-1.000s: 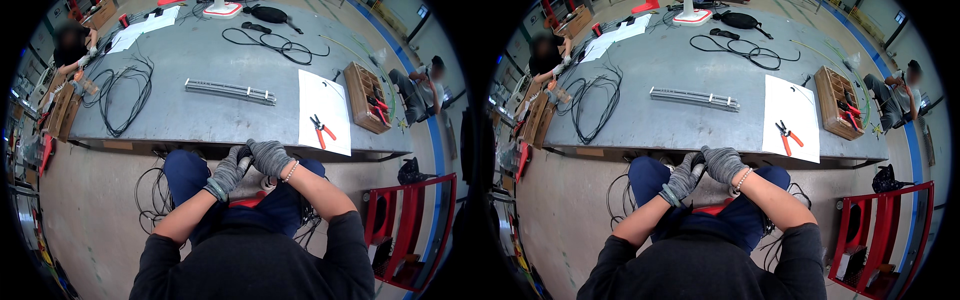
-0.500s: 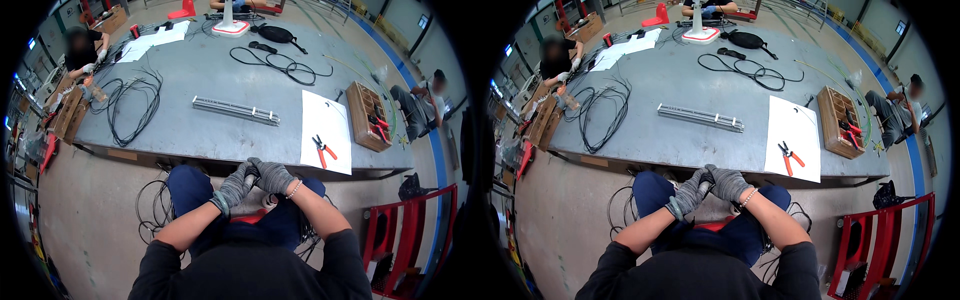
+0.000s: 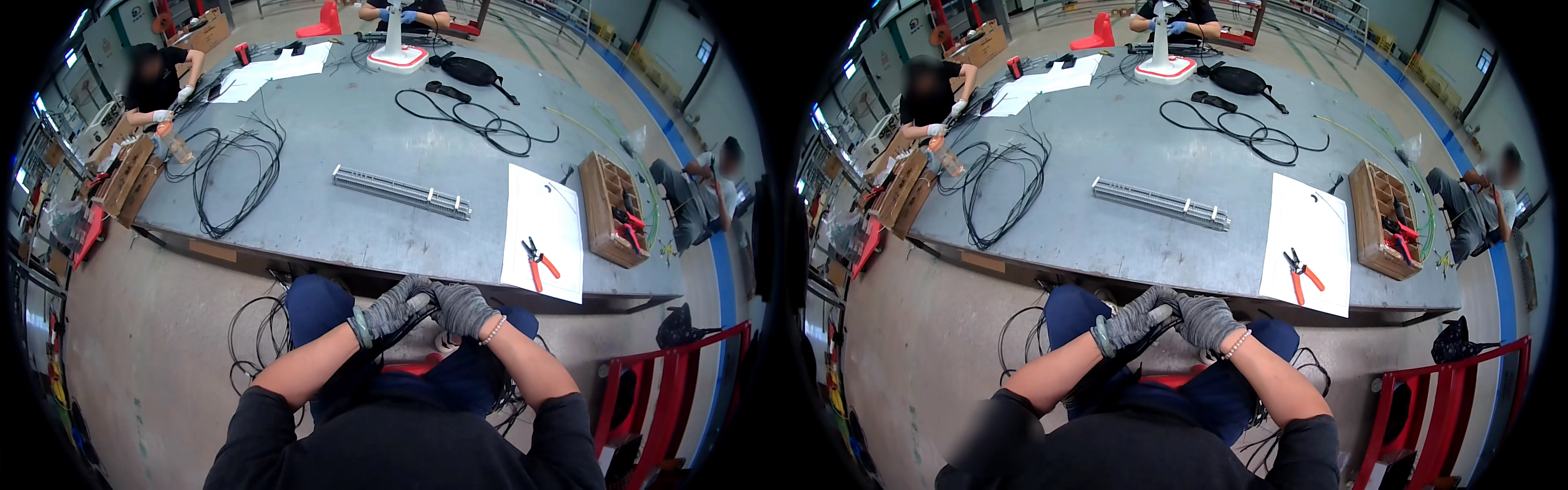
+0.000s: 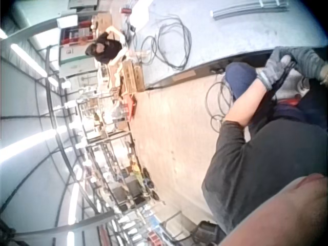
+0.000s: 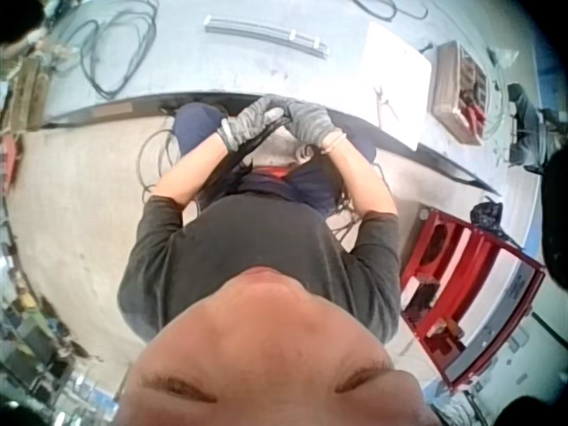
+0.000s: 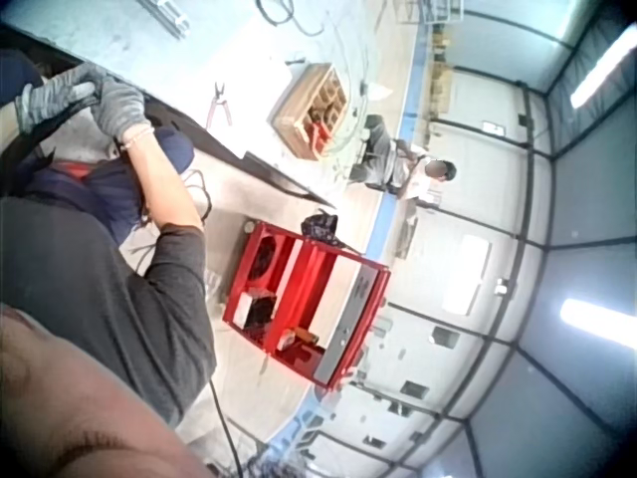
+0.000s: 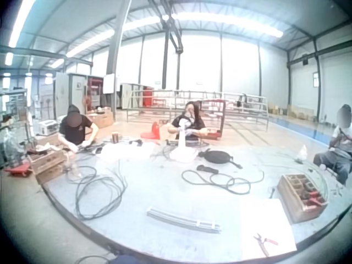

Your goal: The person sits at a workbench and bundles a large number of black cables with white connectors. They gather the cables on their lap, align the ends, and secure them with white zip ties. The person repeatedly picks up bundles, aligns them, and fastens them together.

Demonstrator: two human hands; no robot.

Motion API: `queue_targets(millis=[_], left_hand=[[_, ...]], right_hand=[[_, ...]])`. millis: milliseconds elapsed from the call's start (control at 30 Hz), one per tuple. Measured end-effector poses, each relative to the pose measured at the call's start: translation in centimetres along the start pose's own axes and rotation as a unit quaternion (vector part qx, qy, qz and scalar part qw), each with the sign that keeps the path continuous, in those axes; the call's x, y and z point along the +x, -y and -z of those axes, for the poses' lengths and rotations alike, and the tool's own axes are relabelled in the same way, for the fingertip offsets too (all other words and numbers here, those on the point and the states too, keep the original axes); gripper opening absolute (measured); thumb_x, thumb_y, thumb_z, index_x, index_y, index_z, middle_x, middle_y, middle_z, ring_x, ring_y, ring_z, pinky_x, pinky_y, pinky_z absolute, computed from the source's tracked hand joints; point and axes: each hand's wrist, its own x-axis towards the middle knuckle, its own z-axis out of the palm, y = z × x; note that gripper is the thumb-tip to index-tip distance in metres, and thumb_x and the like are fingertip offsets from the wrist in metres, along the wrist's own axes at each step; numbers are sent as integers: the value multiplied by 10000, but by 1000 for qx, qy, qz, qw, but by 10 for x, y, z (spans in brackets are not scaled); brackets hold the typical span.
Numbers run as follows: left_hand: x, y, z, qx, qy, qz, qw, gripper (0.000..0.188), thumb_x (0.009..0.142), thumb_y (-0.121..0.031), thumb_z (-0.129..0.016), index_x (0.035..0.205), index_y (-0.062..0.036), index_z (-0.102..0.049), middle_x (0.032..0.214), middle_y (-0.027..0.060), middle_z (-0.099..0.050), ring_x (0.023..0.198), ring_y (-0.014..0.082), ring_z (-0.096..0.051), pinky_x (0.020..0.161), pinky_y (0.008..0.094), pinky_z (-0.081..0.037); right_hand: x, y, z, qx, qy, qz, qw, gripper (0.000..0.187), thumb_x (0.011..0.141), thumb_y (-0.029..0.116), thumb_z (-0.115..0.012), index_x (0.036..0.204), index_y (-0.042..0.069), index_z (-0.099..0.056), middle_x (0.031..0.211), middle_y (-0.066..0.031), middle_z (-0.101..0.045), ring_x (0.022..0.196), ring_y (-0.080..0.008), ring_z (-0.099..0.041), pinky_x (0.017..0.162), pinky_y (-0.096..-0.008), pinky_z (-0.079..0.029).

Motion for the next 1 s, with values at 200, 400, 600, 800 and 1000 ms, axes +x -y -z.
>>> queue_targets(millis=[200,400,600,800,1000], left_hand=[[15,38,3,101,-78,-104,986,191,947,-85,-493,1127,-29,-521,1012,75,-602,940,139,-555,873,293,-467],[23,56,6,112,-123,-98,981,182,940,-105,-510,1099,-22,-543,981,70,-626,904,141,-575,829,296,-486],[17,47,6,194,-116,-109,968,211,940,-113,-514,1124,-10,-516,985,83,-617,929,157,-574,861,296,-464],[10,31,-3,146,-93,-99,980,237,923,-87,-533,1139,2,-492,989,60,-610,930,130,-570,859,273,-467],[9,28,-1,93,-46,-92,990,433,793,-73,-716,1152,-13,-481,1020,49,-605,957,126,-563,879,282,-468]], right_hand=[[4,0,-7,-22,-18,-14,1000,364,821,284,-600,1071,23,-557,908,-197,-660,819,-349,-650,730,-452,-510],[9,-3,-10,14,-14,2,1000,377,851,336,-574,1063,24,-574,891,-195,-660,810,-362,-641,730,-457,-502],[23,-27,-13,90,93,89,988,426,835,244,-585,1225,104,-486,902,-202,-641,833,-385,-614,745,-441,-483],[22,-28,-6,119,120,78,982,243,850,272,-564,883,35,-603,753,-177,-643,701,-343,-617,659,-430,-479],[24,-26,-4,73,140,45,986,247,748,223,-661,863,5,-660,749,-196,-645,714,-337,-631,670,-415,-499]])
